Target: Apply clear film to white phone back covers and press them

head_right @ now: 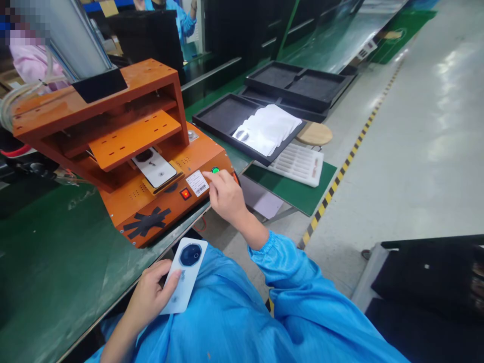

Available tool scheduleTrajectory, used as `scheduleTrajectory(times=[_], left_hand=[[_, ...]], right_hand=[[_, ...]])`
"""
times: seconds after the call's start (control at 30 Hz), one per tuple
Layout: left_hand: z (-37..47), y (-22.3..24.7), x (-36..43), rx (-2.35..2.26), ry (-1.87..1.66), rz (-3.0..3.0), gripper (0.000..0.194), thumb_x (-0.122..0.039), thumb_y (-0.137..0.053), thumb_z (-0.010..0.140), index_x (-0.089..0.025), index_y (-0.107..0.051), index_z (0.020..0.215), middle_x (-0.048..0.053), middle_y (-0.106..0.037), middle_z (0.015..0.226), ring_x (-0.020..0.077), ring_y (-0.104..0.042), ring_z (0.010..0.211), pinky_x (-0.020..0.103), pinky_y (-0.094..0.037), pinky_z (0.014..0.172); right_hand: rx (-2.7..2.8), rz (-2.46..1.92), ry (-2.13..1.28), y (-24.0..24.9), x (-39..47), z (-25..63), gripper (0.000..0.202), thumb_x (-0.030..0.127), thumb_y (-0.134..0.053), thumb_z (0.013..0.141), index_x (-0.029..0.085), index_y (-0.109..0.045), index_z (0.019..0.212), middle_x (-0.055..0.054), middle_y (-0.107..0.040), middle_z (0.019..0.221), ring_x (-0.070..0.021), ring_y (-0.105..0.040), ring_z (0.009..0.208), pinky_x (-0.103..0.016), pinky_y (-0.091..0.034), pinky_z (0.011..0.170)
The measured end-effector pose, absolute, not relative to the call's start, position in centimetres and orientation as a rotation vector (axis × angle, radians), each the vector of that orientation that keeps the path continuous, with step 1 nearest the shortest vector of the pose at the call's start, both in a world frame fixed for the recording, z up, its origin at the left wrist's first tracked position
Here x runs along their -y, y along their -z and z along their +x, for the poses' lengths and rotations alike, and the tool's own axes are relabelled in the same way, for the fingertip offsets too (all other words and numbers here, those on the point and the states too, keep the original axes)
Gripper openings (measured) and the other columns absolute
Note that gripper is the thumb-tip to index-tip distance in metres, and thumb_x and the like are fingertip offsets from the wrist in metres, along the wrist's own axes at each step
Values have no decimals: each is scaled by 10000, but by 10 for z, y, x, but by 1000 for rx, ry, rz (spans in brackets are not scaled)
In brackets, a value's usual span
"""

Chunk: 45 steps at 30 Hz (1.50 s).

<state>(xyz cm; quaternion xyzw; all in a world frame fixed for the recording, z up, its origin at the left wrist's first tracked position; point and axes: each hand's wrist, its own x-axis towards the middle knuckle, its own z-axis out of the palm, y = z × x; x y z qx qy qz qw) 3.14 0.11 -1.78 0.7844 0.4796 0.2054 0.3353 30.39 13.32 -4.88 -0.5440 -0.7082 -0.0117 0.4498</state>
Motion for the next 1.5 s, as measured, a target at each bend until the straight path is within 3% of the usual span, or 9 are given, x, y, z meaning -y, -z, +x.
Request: scheduleTrajectory(times=[0.13, 0.33, 0.53, 0.67, 0.83, 1.03, 1.17, 1.33, 1.5], left_hand=[[31, 19, 2, -1271, -517, 2020, 426, -398, -488, 1054, -220, -430, 671, -14, -507, 619, 136, -513, 576, 255, -381, 594], [27, 23, 5, -1291, -531, 1973, 433, -421, -504, 1045, -220, -450, 666, -8, -533, 620, 140, -527, 575, 261, -378, 594], [26, 23, 6, -1295, -542, 1937, 440, -429, -500, 1049, -216, -476, 666, -3, -550, 630, 142, -534, 588, 263, -386, 599], [26, 21, 3, -1296, -544, 1952, 436, -417, -502, 1044, -219, -486, 655, -5, -543, 620, 144, -525, 566, 273, -376, 578], [21, 16, -1, -1296, -628, 2220, 383, -307, -522, 1047, -220, -515, 674, 5, -574, 659, 164, -577, 629, 283, -442, 643], [13, 12, -1, -1407, -683, 2496, 278, -194, -542, 1038, -195, -630, 774, 154, -744, 1172, 205, -714, 890, 305, -560, 793], [15, 17, -7, -1588, -522, 2731, 287, -135, -569, 994, -185, -624, 717, 239, -575, 1606, 246, -681, 863, 393, -568, 773], [20, 20, -16, -1743, -230, 2825, 301, -130, -574, 968, -191, -615, 676, 183, -476, 1695, 238, -618, 715, 405, -493, 611], [24, 19, -17, -1807, -225, 2848, 316, -179, -549, 997, -187, -626, 691, 152, -465, 1699, 216, -644, 673, 381, -445, 547]], right_hand=[[1909, -1372, -19, 29, -140, 290, 408, 183, -431, 1058, 204, -715, 1350, -95, -657, 1005, -234, -670, 930, -347, -568, 815], [2202, -1502, -133, -3, -178, 278, 572, 111, -393, 1021, 303, -657, 1490, -81, -607, 1047, -217, -611, 840, -322, -469, 682], [2520, -1506, -28, -30, -203, 260, 619, 49, -439, 939, 330, -729, 1408, -103, -619, 1118, -187, -545, 722, -346, -293, 584], [2552, -1455, -87, -28, -206, 267, 639, 49, -425, 930, 326, -724, 1422, -96, -626, 1105, -185, -555, 727, -339, -347, 610], [2190, -1440, -105, -10, -197, 284, 591, 156, -343, 1050, 277, -560, 1587, -88, -613, 1081, -224, -620, 849, -349, -516, 748], [1837, -1433, -11, 32, -161, 313, 458, 209, -411, 1055, 236, -676, 1428, -105, -664, 1090, -258, -674, 970, -395, -595, 855], [1652, -1476, 49, 75, -141, 332, 469, 221, -426, 1052, 254, -701, 1431, -107, -649, 1031, -273, -681, 981, -441, -614, 896], [1793, -1451, 10, 107, -132, 333, 570, 140, -394, 990, 234, -703, 1459, -143, -672, 1138, -277, -669, 1072, -449, -613, 929], [1713, -1444, 17, 105, -137, 329, 560, 170, -356, 1047, 203, -635, 1532, -144, -688, 1130, -259, -667, 1062, -441, -598, 986]])
